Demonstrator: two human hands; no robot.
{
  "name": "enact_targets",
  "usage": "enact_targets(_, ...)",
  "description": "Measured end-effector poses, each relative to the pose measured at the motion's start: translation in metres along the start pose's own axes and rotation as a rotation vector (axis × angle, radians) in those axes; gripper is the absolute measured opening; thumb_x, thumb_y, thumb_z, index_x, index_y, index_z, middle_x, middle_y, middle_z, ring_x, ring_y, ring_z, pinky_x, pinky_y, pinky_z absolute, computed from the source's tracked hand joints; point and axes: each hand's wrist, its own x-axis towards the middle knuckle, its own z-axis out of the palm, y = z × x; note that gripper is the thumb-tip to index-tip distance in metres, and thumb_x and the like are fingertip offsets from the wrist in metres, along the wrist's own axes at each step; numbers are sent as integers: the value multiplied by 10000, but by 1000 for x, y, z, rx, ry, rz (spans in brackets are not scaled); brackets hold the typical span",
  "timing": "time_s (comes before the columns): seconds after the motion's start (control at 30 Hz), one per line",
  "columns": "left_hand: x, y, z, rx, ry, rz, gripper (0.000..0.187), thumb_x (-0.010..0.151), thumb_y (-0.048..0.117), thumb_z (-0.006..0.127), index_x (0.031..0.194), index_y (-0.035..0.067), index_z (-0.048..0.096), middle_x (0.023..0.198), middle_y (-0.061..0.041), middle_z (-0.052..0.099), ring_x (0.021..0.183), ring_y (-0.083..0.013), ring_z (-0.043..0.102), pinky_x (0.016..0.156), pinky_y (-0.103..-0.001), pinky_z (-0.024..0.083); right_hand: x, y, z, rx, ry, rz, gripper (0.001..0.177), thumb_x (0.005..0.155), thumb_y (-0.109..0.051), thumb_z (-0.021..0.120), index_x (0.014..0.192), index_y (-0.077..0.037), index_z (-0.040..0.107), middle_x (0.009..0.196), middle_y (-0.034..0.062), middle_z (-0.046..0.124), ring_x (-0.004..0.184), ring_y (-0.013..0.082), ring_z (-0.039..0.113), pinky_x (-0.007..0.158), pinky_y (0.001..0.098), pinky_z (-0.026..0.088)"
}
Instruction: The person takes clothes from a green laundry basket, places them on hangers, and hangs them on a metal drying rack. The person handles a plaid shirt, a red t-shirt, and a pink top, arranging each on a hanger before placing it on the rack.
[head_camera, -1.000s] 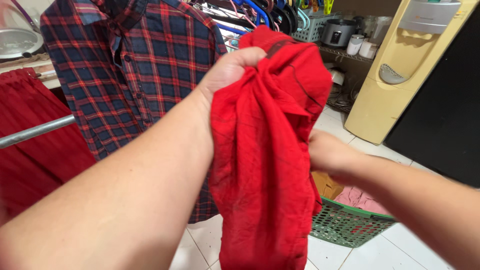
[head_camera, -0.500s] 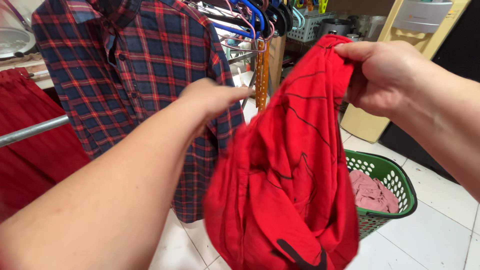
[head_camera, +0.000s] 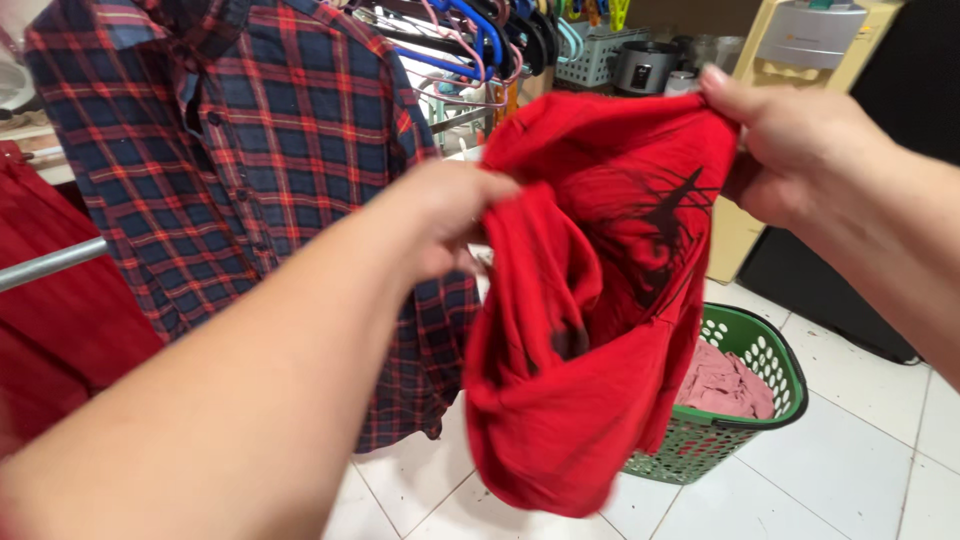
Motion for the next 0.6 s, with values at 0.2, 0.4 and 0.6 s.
enact_targets(0.2, 19, 17, -5, -706, -239, 131, 364, 1059, 206, 429, 1260, -32, 616, 1200, -201, 725, 1078, -316, 730, 1015, -516, 589, -2, 31, -29, -358, -28, 4, 219, 958, -189, 725, 1057, -13, 639, 863, 23, 635, 727, 135, 588, 724, 274, 546)
enact_targets(0.4, 26, 30, 20, -732, -275, 128, 405, 1042, 274, 422, 1232, -31, 609, 1173, -195, 717, 1050, -328, 715, 958, -531, 580, -39, 45, -7, -633, -637, 8, 231, 930, -258, 651, 1046, -94, 765, 924, -23, 776, 793, 89, 681, 742, 322, 538)
enact_targets(0.6, 20, 15, 4, -510, -38, 301, 337, 1020, 218, 519, 1228, -23, 630, 1148, -178, 738, 945, -287, 744, 895, -475, 636, -26, 23, -14, -431, -471, 56, 225, 1064, -248, 553, 1094, -72, 691, 988, 27, 724, 858, 191, 644, 806, 415, 525)
